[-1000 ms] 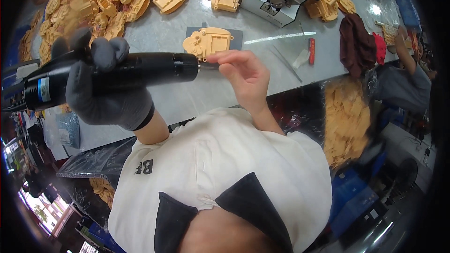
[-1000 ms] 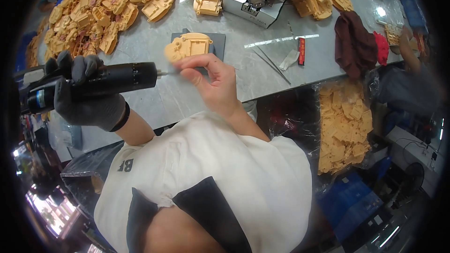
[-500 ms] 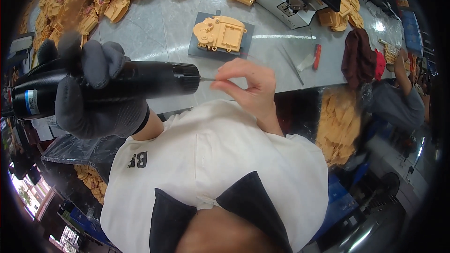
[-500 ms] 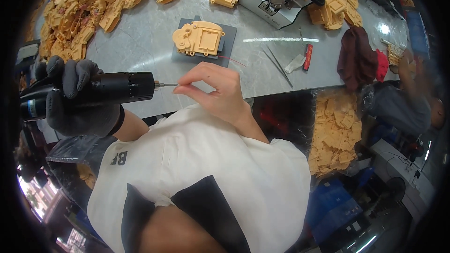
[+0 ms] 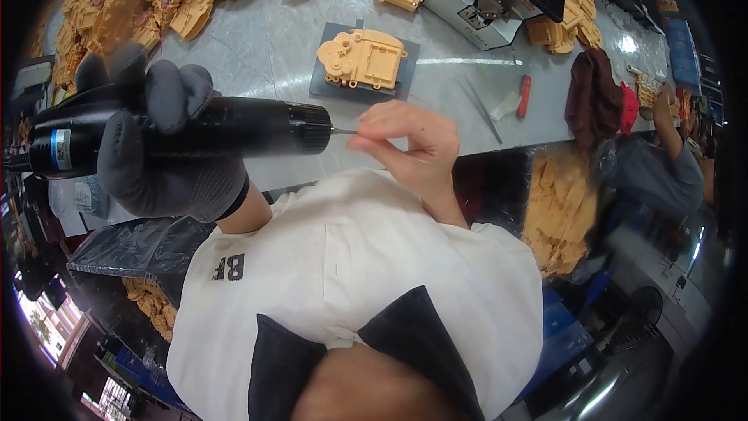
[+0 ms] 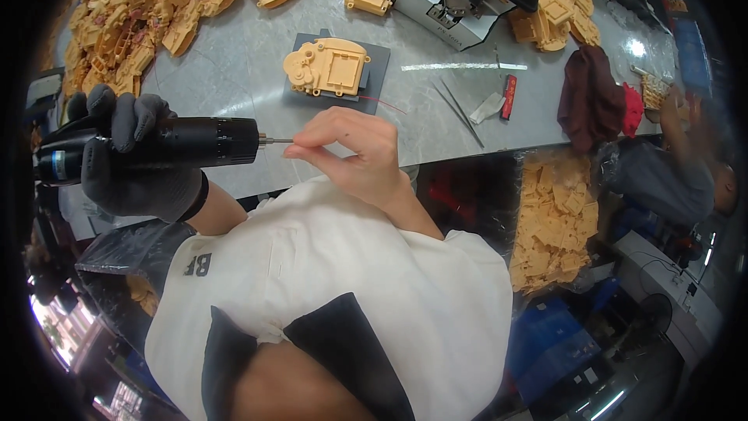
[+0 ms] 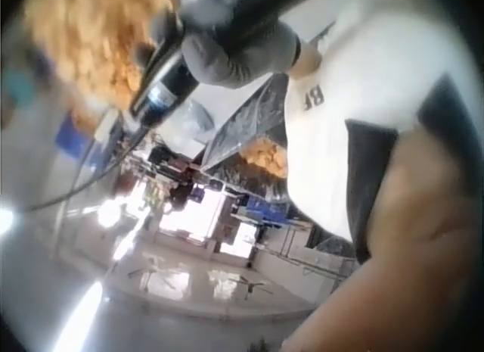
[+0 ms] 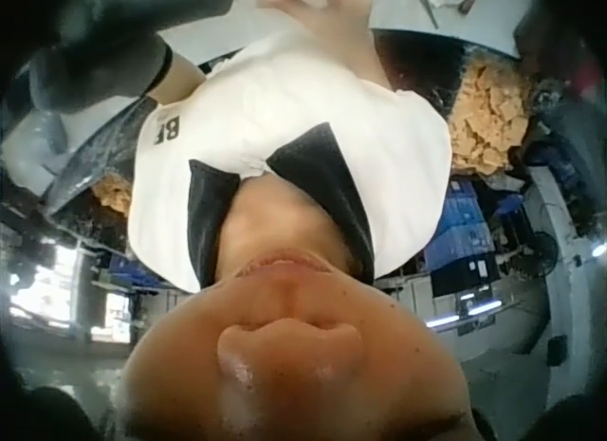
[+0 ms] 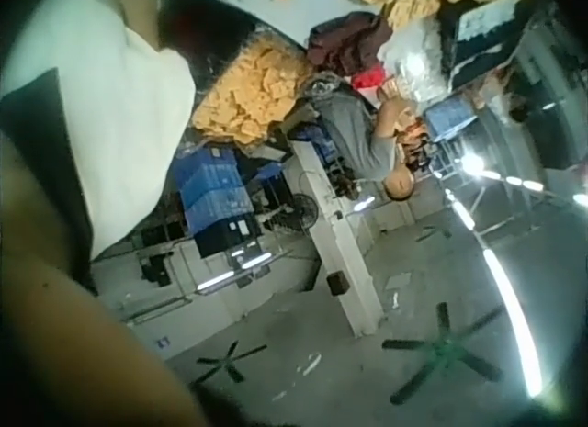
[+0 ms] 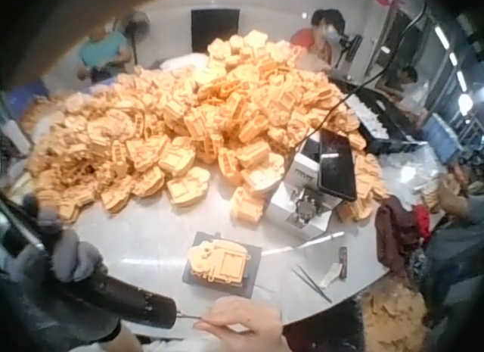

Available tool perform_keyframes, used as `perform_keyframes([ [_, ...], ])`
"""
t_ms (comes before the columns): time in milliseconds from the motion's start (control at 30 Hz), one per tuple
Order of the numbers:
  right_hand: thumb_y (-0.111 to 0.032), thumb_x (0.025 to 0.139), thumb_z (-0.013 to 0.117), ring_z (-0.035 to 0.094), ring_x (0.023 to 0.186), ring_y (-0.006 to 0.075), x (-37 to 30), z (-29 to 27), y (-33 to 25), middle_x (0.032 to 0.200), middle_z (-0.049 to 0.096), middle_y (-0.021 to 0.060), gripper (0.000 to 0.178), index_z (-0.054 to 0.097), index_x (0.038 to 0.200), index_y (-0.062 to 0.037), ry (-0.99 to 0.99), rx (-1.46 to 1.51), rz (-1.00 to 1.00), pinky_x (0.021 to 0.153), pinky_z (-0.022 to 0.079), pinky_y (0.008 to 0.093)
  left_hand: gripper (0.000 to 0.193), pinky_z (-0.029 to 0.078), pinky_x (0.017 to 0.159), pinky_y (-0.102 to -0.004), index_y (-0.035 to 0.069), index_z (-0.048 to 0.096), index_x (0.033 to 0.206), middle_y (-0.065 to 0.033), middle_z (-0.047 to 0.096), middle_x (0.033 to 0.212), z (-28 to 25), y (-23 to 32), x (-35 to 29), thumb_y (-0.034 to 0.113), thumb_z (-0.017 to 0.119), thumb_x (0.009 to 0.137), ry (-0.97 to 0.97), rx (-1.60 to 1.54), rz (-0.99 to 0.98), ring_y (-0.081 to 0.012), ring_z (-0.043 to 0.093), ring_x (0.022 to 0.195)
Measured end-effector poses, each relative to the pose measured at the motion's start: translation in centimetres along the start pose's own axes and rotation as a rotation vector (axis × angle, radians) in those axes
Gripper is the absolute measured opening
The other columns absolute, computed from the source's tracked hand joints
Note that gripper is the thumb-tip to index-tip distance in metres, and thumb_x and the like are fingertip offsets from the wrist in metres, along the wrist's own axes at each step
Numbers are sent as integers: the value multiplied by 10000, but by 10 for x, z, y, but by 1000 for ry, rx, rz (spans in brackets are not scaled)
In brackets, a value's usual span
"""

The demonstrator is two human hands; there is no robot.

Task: The person assembles small yellow plastic toy tanks using a handheld electric screwdriver to join plastic parts.

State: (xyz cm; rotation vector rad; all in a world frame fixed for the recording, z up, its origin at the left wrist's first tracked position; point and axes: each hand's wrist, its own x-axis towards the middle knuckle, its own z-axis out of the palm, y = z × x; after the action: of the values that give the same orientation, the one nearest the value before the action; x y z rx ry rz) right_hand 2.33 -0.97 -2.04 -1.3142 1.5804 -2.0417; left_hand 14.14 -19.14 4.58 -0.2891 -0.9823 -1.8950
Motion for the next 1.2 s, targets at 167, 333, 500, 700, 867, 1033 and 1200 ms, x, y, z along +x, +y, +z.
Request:
perform_keyframes([
  [167, 36, 633, 778, 621, 617, 175, 0, -1, 1, 682, 645, 69, 181, 633, 730, -14, 6, -20, -25, 554, 487, 252, 460, 436, 723, -263, -24, 457, 1190, -142, 548, 1066, 9, 6, 2, 107, 583, 768, -17, 52, -43, -118, 533, 707],
  [333, 42, 633, 776, 622, 622, 180, 1, -1, 2, 691, 647, 73, 192, 631, 747, -11, 0, 9, -42, 562, 490, 257, 455, 438, 717, -259, -5, 461, 1187, -122, 539, 1052, 13, 3, 0, 110, 592, 766, 9, 101, -63, -116, 533, 695],
  [500, 52, 630, 775, 627, 635, 189, -3, -2, 4, 697, 650, 79, 206, 627, 758, -11, 11, 53, -39, 597, 504, 270, 434, 430, 723, -261, 13, 471, 1164, -103, 534, 1020, 12, 8, 1, 98, 597, 759, 30, 66, -59, -112, 527, 688],
  [700, 67, 632, 766, 632, 653, 196, -3, 0, 5, 706, 652, 80, 216, 624, 776, -11, 20, 100, -48, 635, 514, 285, 429, 420, 713, -263, 16, 472, 1155, -99, 530, 1014, 16, 8, -2, 100, 600, 755, 48, 62, -50, -112, 525, 688],
  [867, 81, 630, 765, 631, 657, 200, -4, -1, 5, 705, 648, 86, 223, 622, 777, -7, 33, 101, -35, 639, 514, 295, 435, 420, 704, -265, 11, 470, 1155, -102, 530, 1014, 17, 7, -2, 98, 602, 750, 55, 85, -52, -111, 525, 682],
  [1033, 90, 635, 760, 632, 665, 204, -5, 1, 5, 706, 648, 97, 220, 622, 779, -1, 49, 153, -19, 644, 515, 307, 441, 421, 690, -258, 6, 471, 1156, -106, 530, 1015, 16, 9, -3, 95, 605, 746, 70, 80, -51, -110, 525, 674],
  [1200, 107, 647, 747, 643, 693, 209, -9, 3, 9, 734, 663, 108, 213, 628, 794, 9, 84, 312, 44, 714, 521, 343, 437, 433, 701, -245, 11, 476, 1149, -98, 544, 1005, 16, 6, -3, 96, 618, 744, 72, 31, -47, -99, 530, 672],
])
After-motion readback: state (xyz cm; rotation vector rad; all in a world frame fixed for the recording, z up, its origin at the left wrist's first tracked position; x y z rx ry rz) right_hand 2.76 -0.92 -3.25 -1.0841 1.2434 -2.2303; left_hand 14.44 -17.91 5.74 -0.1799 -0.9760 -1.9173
